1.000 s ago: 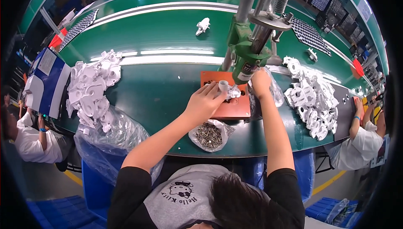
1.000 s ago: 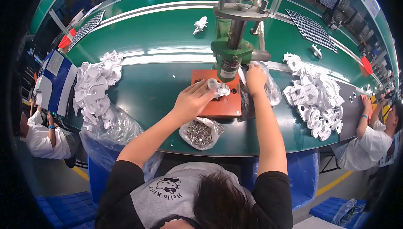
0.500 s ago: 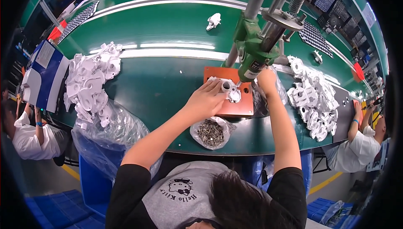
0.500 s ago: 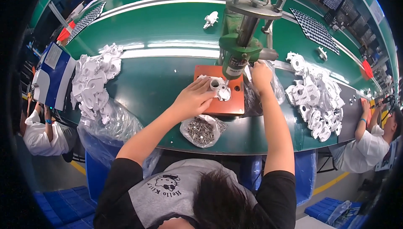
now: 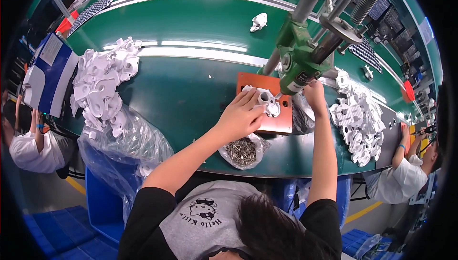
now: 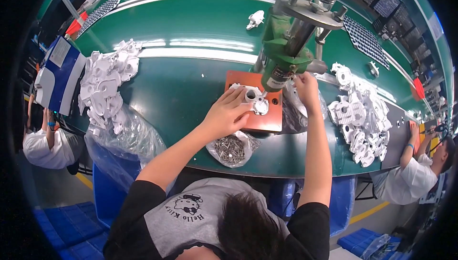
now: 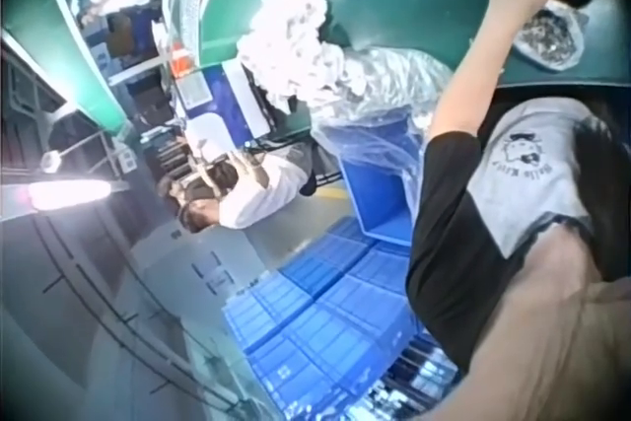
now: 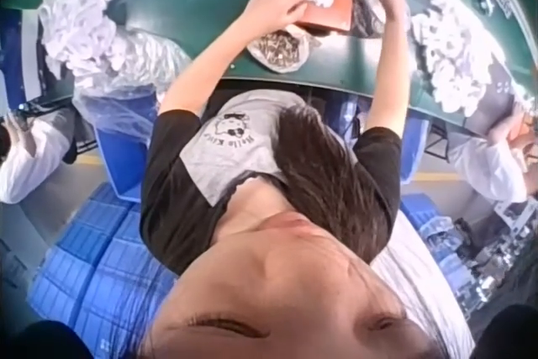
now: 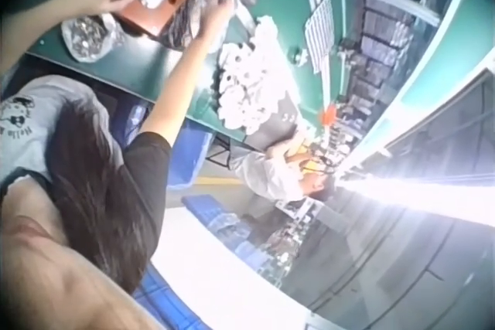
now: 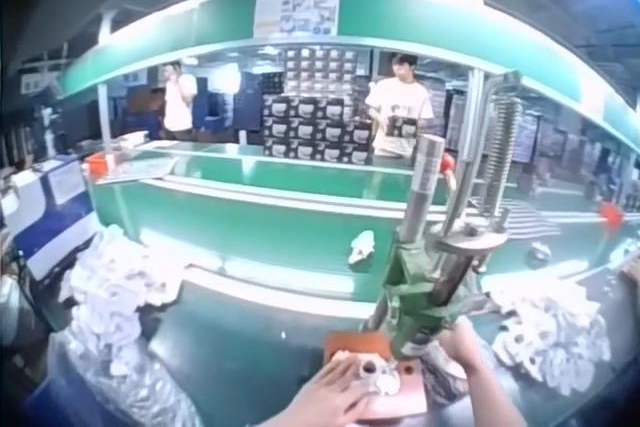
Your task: Assembling small white plastic components using a manual press at a factory workstation.
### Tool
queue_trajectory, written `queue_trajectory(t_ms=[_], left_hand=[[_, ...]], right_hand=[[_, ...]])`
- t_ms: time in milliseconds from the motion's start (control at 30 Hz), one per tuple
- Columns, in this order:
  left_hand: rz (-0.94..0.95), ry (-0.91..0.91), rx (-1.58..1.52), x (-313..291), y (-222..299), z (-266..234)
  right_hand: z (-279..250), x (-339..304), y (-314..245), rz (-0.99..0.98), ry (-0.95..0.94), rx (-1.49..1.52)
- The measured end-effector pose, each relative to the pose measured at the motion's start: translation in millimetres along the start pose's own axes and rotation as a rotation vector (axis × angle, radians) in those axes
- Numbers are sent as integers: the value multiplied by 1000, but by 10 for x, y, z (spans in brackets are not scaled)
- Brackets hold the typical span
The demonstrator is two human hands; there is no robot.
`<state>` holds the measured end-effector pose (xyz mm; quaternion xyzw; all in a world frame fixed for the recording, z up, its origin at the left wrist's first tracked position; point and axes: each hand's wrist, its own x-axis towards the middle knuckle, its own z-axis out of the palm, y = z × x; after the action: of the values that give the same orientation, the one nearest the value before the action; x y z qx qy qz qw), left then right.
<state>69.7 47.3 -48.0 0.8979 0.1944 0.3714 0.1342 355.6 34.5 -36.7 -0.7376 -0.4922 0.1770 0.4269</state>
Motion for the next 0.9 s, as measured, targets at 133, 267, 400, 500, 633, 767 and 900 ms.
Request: queue_trajectory(t_ms=[133, 267, 400, 500, 633, 767, 900], left_hand=[[5, -3, -1, 7, 13, -18], [5, 0, 1, 14, 26, -29], [1, 9, -12, 19, 25, -13], [-13, 12, -20, 9, 21, -14], [14, 40, -9, 16, 19, -15], [-10, 34, 7, -30, 0, 22], [-6, 29, 2, -23, 14, 5]], right_hand=[[142, -448, -148, -49, -175, 446], [361, -765, -487, -282, -17, 28], [409, -809, -509, -605, 85, -222], [430, -897, -562, -696, 27, -272], [395, -999, -615, -706, -9, -332], [401, -1092, -628, -728, 45, -470], [375, -1094, -747, -687, 0, -526]])
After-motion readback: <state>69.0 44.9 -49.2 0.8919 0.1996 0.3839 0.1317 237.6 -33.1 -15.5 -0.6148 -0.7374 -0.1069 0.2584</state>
